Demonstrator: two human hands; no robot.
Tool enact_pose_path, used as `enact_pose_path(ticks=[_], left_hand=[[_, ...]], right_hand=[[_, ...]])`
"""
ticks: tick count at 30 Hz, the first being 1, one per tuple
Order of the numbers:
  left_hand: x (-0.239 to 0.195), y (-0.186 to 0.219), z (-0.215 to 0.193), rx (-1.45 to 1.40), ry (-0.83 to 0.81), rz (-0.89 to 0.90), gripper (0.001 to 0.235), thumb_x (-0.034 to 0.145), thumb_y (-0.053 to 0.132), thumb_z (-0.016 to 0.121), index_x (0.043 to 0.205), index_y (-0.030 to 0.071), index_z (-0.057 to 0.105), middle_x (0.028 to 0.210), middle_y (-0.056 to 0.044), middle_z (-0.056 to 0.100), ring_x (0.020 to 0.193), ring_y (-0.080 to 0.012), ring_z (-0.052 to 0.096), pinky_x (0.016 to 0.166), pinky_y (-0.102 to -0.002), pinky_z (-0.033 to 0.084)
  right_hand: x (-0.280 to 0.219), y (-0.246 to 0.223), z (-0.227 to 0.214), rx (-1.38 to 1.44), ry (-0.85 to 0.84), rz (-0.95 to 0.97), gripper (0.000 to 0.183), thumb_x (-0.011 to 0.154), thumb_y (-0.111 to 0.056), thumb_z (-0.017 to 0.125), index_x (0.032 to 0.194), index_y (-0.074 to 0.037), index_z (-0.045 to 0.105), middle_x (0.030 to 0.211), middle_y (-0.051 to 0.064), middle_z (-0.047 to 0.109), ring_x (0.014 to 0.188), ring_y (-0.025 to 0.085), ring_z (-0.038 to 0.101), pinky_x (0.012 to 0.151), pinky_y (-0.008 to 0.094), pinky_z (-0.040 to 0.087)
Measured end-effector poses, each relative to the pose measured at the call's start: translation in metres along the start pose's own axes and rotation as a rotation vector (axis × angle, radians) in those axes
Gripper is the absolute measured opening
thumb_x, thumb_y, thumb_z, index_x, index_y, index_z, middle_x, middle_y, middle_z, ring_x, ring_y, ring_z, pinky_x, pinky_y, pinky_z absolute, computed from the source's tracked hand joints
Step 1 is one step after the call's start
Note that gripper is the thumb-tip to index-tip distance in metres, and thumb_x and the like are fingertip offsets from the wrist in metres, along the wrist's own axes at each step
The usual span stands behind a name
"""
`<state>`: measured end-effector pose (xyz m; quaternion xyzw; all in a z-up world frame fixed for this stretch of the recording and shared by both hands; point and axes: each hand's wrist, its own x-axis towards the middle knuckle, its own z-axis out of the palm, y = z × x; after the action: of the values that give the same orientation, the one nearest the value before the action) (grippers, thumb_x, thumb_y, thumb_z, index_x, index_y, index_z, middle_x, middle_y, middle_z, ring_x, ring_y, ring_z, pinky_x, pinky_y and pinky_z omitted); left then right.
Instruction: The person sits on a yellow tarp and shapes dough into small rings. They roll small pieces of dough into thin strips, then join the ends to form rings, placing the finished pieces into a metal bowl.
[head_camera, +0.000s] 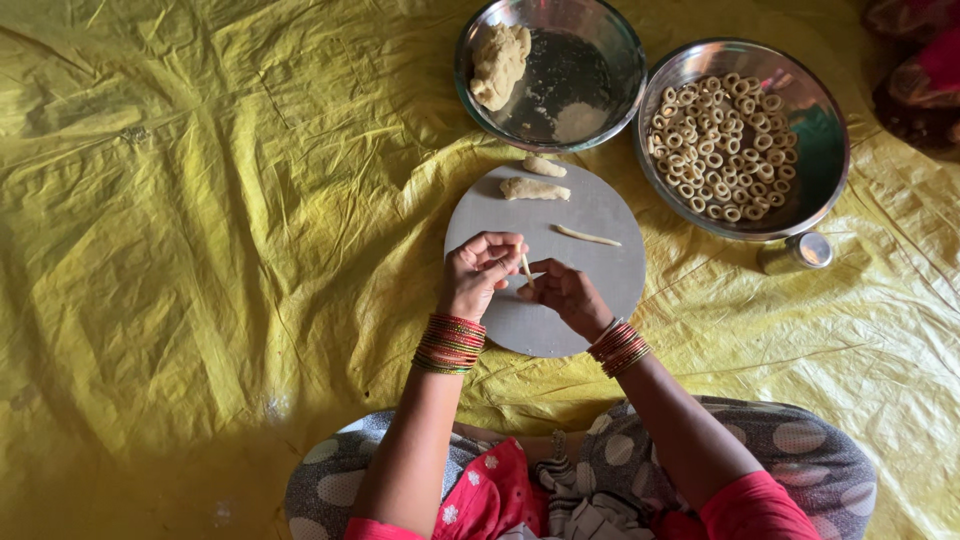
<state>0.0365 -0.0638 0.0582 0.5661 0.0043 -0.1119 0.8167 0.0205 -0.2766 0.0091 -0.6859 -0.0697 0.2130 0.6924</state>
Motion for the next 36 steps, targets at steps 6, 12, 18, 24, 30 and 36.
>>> enact_pose_path(ticks=[6,12,18,24,30,36], left_hand=[[0.002,-0.005,-0.005,0.061,0.111,0.065,0.025,0.089,0.02,0.079,0.111,0.009,0.072,0.097,-0.003,0.081,0.072,-0.0023,0.066,0.056,-0.016,0.046],[0.007,-0.019,-0.002,0.08,0.017,0.184,0.028,0.092,0.015,0.076,0.118,0.008,0.071,0.104,-0.005,0.08,0.076,-0.0045,0.066,0.057,-0.02,0.046],[0.001,-0.014,0.005,0.327,0.037,0.136,0.03,0.093,0.011,0.072,0.124,0.013,0.072,0.103,-0.005,0.079,0.089,-0.0115,0.072,0.077,-0.029,0.056],[-0.003,-0.003,0.008,0.432,0.004,0.26,0.035,0.094,0.007,0.07,0.129,0.013,0.07,0.105,-0.006,0.079,0.096,-0.0134,0.074,0.084,-0.029,0.058],[-0.004,-0.001,0.011,0.509,0.043,0.227,0.037,0.093,0.007,0.071,0.128,0.017,0.071,0.104,-0.007,0.08,0.091,-0.0125,0.074,0.079,-0.029,0.058],[-0.004,0.004,0.011,0.509,0.06,0.239,0.038,0.093,0.005,0.072,0.128,0.017,0.071,0.102,-0.005,0.08,0.087,-0.0119,0.073,0.077,-0.028,0.058]], right_hand=[[-0.003,-0.013,0.003,0.029,0.019,0.016,0.034,0.098,-0.013,0.064,0.128,0.003,0.06,0.103,0.009,0.073,0.095,0.015,0.071,0.088,0.03,0.059],[-0.012,-0.042,0.013,-0.026,0.089,0.102,0.04,0.098,-0.025,0.064,0.129,-0.001,0.062,0.089,0.004,0.073,0.079,0.012,0.068,0.075,0.029,0.057],[-0.017,-0.053,0.015,0.125,0.098,0.082,0.034,0.101,-0.027,0.065,0.124,-0.001,0.067,0.082,0.002,0.067,0.078,0.011,0.063,0.075,0.027,0.054],[-0.016,-0.05,0.012,0.141,0.094,0.087,0.031,0.1,-0.025,0.065,0.12,-0.001,0.068,0.087,0.003,0.067,0.081,0.012,0.065,0.079,0.028,0.055],[-0.014,-0.048,0.008,0.167,0.117,0.109,0.031,0.098,-0.028,0.066,0.115,-0.003,0.068,0.09,0.003,0.07,0.084,0.012,0.067,0.082,0.029,0.056],[-0.015,-0.047,0.009,0.078,0.144,0.063,0.029,0.097,-0.029,0.07,0.107,-0.002,0.071,0.087,0.003,0.071,0.081,0.012,0.066,0.078,0.029,0.055]])
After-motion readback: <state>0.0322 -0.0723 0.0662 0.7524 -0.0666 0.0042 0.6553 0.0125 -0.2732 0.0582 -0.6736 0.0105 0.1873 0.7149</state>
